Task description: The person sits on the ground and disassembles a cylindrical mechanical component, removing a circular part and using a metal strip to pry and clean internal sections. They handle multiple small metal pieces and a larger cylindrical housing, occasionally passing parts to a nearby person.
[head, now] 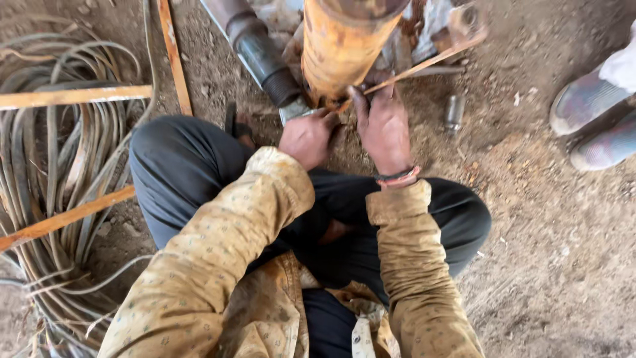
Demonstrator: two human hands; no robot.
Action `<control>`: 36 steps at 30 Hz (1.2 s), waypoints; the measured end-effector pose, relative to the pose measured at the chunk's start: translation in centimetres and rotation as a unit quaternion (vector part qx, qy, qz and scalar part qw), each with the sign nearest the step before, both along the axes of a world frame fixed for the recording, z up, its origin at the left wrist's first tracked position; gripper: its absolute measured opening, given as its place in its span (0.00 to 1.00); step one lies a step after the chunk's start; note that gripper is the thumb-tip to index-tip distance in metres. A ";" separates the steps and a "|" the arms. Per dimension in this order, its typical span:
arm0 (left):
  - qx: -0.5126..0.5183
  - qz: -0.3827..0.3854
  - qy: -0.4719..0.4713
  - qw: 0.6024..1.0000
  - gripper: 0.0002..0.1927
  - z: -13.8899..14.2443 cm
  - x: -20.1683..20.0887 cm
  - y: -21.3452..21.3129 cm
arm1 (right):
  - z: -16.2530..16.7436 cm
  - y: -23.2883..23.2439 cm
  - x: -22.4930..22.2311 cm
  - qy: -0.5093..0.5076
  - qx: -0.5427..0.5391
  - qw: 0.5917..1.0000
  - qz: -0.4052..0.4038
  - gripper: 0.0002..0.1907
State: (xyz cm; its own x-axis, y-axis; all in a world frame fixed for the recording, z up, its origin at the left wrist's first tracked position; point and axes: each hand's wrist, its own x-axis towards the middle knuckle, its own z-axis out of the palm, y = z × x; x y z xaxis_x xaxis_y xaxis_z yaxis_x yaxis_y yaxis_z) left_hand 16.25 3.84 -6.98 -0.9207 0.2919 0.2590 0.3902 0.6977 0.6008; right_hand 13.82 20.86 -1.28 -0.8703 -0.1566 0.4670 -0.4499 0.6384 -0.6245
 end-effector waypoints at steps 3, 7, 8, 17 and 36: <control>0.064 0.059 0.046 0.995 0.08 4.4 -0.3 -1.0 | 1.1 -0.4 -0.3 -0.017 0.046 0.998 -0.050 0.18; 0.116 0.125 0.063 0.983 0.06 6.2 -0.5 -2.2 | 1.0 0.2 -0.3 -0.004 0.046 0.999 -0.005 0.14; 0.132 0.134 0.050 0.981 0.05 6.0 -0.4 -2.5 | 0.8 0.4 -0.2 -0.012 0.047 0.999 -0.002 0.15; 0.182 0.182 -0.027 0.966 0.07 1.9 -0.7 -3.5 | -1.0 1.9 1.1 0.003 0.077 0.997 0.032 0.17; 0.531 0.192 -0.049 0.824 0.11 2.3 -1.3 -9.4 | -4.0 1.5 2.5 -0.115 0.117 0.986 -0.004 0.16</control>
State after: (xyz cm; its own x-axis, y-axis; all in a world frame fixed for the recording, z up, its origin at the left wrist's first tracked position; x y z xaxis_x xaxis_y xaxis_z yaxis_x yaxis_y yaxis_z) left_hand 15.00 -5.53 -4.71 -0.9239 -0.3695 0.0992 0.1758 -0.1800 0.9678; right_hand 16.37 22.31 -5.23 -0.9503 -0.2305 0.2094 -0.3090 0.7804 -0.5436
